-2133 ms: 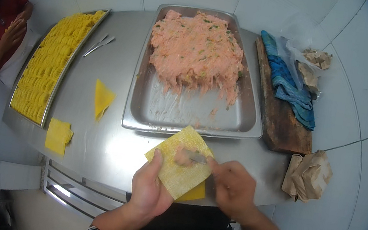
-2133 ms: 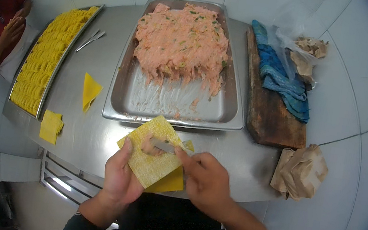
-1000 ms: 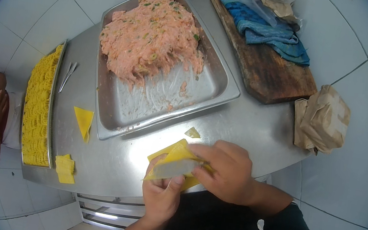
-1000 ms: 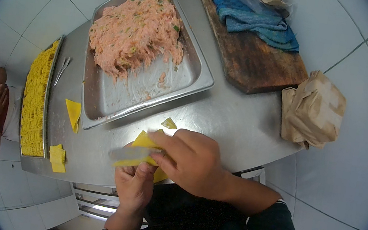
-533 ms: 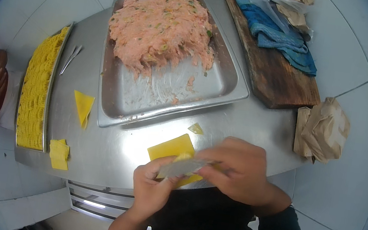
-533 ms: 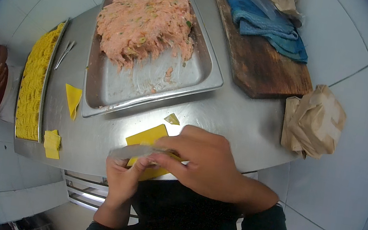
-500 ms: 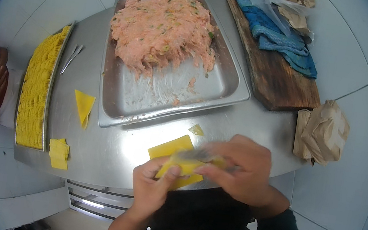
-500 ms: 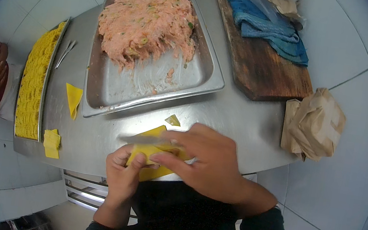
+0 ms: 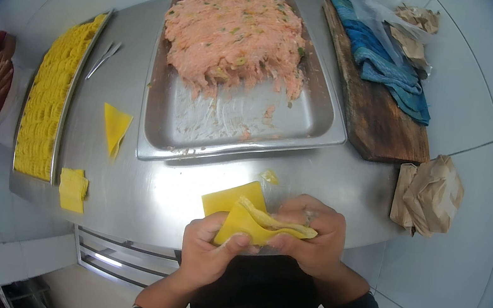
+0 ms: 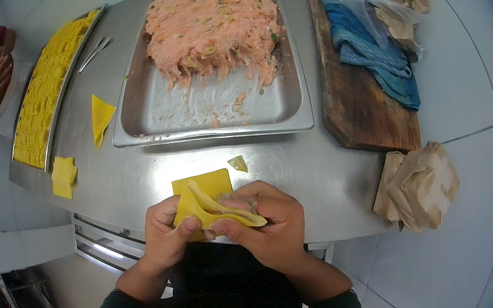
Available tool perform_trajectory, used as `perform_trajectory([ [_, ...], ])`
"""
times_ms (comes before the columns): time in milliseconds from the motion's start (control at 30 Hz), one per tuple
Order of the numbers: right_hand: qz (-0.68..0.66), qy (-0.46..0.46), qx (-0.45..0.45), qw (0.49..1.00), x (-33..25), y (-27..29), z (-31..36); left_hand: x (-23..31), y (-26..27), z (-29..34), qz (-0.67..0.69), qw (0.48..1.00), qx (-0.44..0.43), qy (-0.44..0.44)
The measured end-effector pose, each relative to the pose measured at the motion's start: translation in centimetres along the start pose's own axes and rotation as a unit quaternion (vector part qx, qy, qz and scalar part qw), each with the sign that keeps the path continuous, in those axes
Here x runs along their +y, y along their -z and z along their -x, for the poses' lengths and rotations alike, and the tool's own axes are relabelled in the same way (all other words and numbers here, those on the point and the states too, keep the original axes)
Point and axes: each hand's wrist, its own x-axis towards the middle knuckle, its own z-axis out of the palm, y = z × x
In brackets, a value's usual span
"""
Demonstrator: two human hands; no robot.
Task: The person scoops a pink filling from a metal tray with a spoon and places it onto yellow square wrappers. They fold each wrapper into a triangle and then into a final shape, stacking the finished pieces on the counter. A second person in red is visible in the background performing similar actions.
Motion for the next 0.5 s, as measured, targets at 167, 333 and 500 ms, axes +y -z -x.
perform_trajectory([
  [167,0.05,-0.007,0.003,0.999,-0.34,-0.2,0.17,0.22,-0.4,-0.42,-0.119,0.99,0.005,-0.077],
  [333,0.195,0.051,0.029,0.979,-0.31,-0.46,0.78,-0.04,-0.29,-0.44,-0.095,0.994,0.034,-0.033],
  [500,0.173,-0.013,-0.001,0.985,-0.29,-0.36,0.71,0.4,0.35,-0.37,-0.104,0.993,0.049,-0.013],
])
